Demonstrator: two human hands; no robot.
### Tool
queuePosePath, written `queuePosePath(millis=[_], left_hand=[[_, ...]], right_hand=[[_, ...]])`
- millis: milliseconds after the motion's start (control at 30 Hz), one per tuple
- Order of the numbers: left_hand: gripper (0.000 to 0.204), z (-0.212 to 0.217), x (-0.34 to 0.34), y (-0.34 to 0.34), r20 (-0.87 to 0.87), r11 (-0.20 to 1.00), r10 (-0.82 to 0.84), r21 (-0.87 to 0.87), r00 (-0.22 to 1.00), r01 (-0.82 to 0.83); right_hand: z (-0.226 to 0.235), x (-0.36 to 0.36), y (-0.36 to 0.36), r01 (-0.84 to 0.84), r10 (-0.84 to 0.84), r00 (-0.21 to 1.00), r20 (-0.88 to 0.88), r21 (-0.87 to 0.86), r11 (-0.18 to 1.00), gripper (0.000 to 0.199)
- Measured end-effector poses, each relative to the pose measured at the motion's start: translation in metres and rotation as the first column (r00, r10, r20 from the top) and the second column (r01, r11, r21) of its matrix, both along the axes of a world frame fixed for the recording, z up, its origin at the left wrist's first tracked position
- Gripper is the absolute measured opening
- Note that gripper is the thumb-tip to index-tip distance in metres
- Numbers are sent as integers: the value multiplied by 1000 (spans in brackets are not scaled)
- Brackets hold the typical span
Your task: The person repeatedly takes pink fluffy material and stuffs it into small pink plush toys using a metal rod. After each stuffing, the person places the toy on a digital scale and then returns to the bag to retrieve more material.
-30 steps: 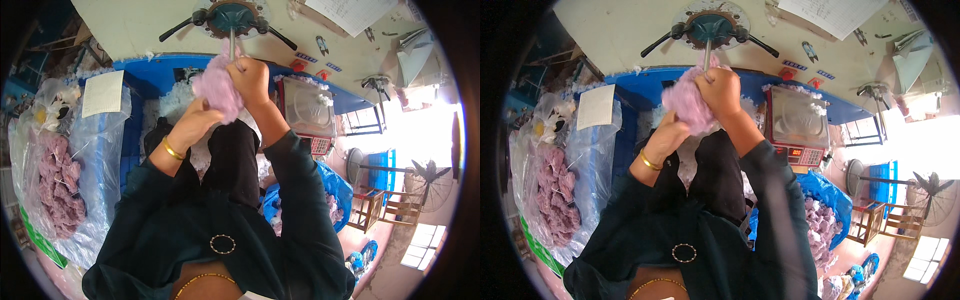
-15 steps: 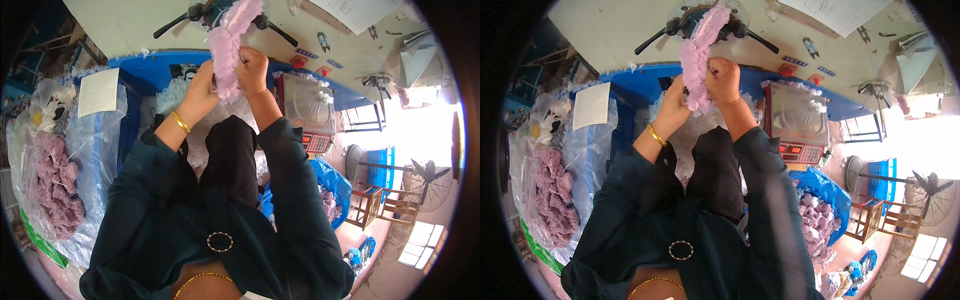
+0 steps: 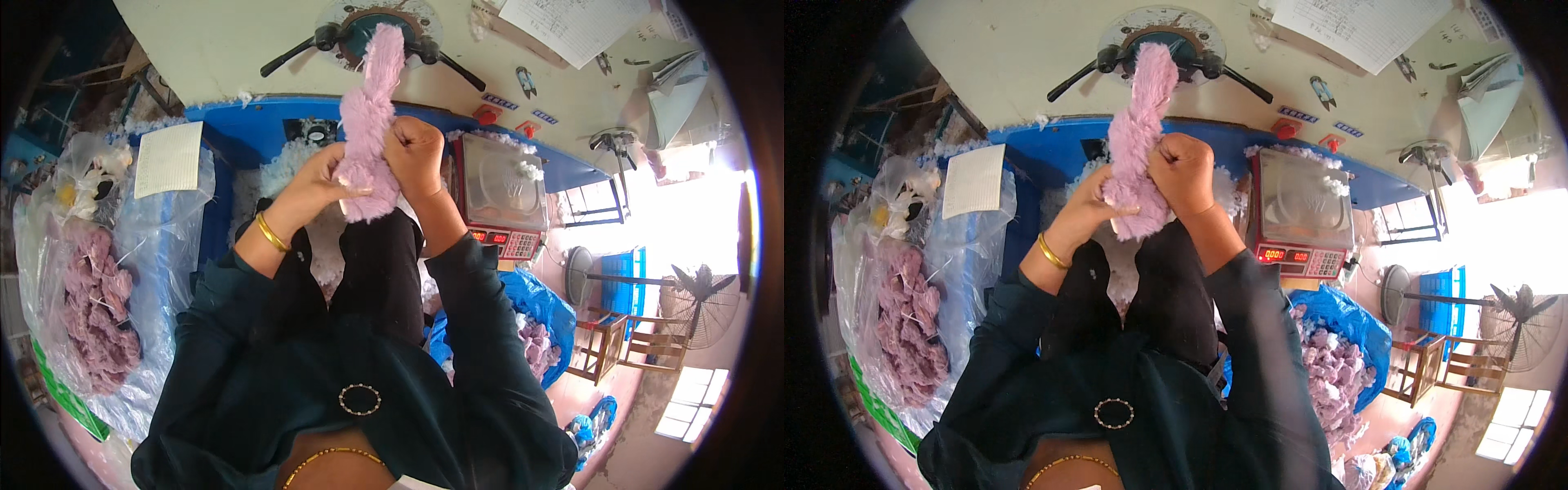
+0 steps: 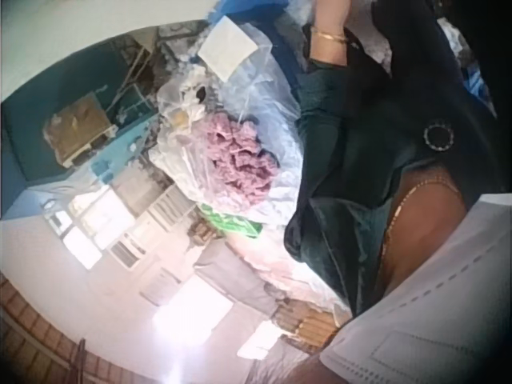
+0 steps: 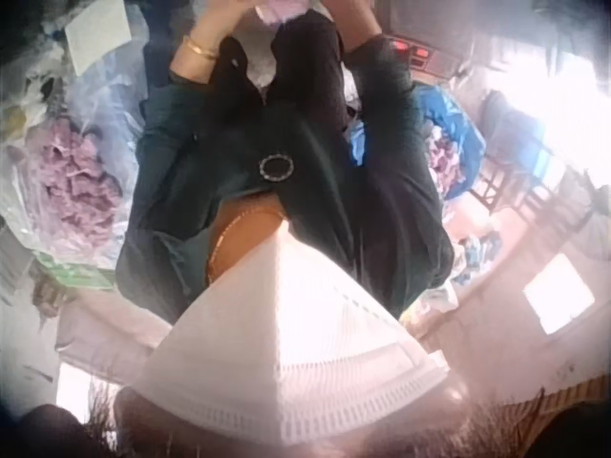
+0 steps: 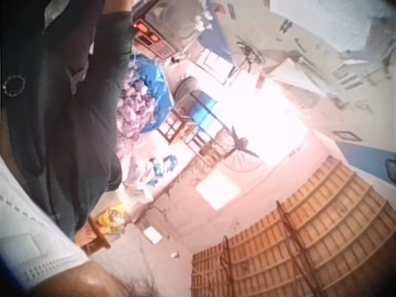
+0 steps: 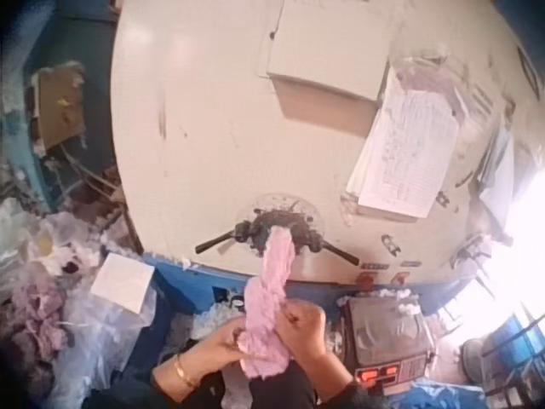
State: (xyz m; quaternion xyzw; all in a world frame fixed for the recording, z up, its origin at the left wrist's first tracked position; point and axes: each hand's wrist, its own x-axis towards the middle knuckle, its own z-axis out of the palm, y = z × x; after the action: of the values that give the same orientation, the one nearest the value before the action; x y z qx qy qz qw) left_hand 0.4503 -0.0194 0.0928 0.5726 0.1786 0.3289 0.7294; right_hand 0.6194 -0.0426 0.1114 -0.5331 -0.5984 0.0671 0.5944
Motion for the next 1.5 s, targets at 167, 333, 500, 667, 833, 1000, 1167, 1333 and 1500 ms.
queuePosePath(millis=[167, 333, 500, 667, 833, 1000, 1167, 1333, 1500], left_hand=[[46, 1, 5, 15, 49, 954, -39, -297, 998, 52], [41, 17, 20, 1, -39, 922, -75, -384, 996, 55], [42, 12, 24, -15, 34, 967, 97, -241, 995, -85], [42, 10, 42, -39, -21, 962, 267, -45, 963, -268], [43, 5, 52, -37, 75, 974, 226, -29, 971, -225], [47, -8, 7, -25, -69, 973, 227, -37, 971, -230], [50, 16, 26, -51, 15, 959, 272, 85, 962, -272], [52, 19, 17, -30, -5, 979, 182, -96, 983, -182], [58, 41, -1, -43, -18, 965, 261, 31, 965, -260]], right_hand=[[-7, 20, -15, -288, 226, 930, -291, -192, 938, 28], [-3, 57, -14, -334, 175, 914, -366, -432, 838, 21], [48, -7, -32, 25, 94, 978, 184, -560, 828, 56], [17, -2, -28, 81, -36, 993, 108, -444, 892, 52], [9, 23, -22, -118, 74, 989, -127, -388, 914, 42], [-22, -33, -31, 162, -138, 976, 170, -141, 977, 63], [3, -24, -46, -167, 14, 856, -517, -251, 954, 56], [18, -21, -30, 51, -157, 965, -211, -436, 899, 61], [30, -49, -42, -68, -107, 903, -416, -386, 920, 76]])
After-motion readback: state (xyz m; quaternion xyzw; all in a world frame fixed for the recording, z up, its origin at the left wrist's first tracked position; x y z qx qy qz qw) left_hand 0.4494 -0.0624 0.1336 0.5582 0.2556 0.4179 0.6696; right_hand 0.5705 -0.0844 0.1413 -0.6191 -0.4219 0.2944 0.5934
